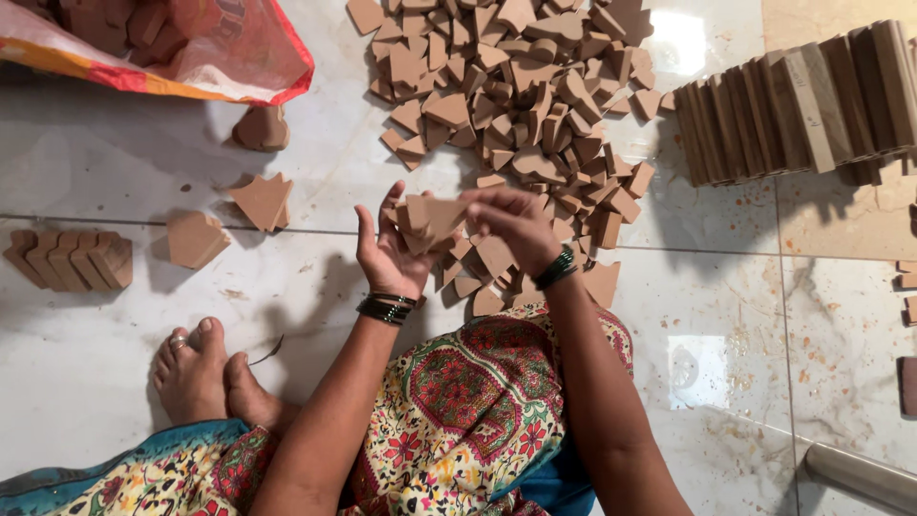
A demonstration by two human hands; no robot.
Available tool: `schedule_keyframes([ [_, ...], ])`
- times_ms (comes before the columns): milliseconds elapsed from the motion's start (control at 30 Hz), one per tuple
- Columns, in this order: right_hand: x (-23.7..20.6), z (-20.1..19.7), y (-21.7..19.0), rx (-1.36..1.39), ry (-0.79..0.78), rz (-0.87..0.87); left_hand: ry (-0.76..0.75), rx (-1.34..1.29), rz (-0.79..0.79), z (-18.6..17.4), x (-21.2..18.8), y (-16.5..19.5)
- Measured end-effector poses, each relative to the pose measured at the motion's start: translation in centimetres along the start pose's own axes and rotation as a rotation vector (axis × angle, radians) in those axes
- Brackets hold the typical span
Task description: The person sits on the floor and sorts small brown cardboard pieces by shape. They pick pieces from a large pile, separate them into smaller stacks, and place some into a red and white sack. The person handles the pieces by hand without using tools.
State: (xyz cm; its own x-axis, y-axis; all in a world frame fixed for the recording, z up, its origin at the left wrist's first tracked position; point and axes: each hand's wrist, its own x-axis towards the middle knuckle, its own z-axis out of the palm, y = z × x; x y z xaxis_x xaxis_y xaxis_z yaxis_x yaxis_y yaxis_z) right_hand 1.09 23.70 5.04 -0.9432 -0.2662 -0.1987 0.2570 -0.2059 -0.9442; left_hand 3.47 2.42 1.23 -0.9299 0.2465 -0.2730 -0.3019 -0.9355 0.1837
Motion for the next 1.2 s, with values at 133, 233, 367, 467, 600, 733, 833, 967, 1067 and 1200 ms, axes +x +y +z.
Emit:
schedule_keyframes([
  [133, 0.0, -0.4, 0.2, 0.071, -0.046, 0.009, 0.015, 0.019, -0.017, 0.8, -0.4, -0.2],
  [233, 0.5, -2.8, 0.2, 0.095, 0.227, -0.031, -0.028, 0.058, 0.007, 0.9, -0.6, -0.2],
  [367, 0.8, -4.1, 1.3, -0.706, 0.373, 0.018, 0.001, 0.105, 0.026, 0.6, -0.6, 0.1],
  [467, -0.1, -3.3, 1.6, -1.337, 0.246, 0.233, -0.004, 0.115, 0.03, 0.5, -0.4, 0.2],
  [600, -0.5, -1.0, 1.1, -1.493, 0.153, 0.347, 0.007, 0.094, 0.044, 0.7, -0.3, 0.0],
  [733, -0.2, -0.5, 0.7, -1.404, 0.201, 0.354, -0.029, 0.075, 0.042, 0.8, -0.2, 0.3],
  [833, -1.0, -2.5, 0.2, -1.313, 0.419, 0.062, -0.025, 0.081, 0.057, 0.7, -0.2, 0.8],
  [967, -1.1, -4.7, -0.4, -0.808, 0.493, -0.111, -0.008, 0.08, 0.075, 0.6, 0.0, 1.3],
  [1067, -1.0, -5.4, -0.3, -0.256, 0.388, -0.116, -0.012, 0.073, 0.076, 0.6, 0.0, 1.2],
  [1200, -0.8, -6.4, 0.3, 0.0, 0.427, -0.153, -0.021, 0.087, 0.065, 0.5, -0.1, 1.0],
])
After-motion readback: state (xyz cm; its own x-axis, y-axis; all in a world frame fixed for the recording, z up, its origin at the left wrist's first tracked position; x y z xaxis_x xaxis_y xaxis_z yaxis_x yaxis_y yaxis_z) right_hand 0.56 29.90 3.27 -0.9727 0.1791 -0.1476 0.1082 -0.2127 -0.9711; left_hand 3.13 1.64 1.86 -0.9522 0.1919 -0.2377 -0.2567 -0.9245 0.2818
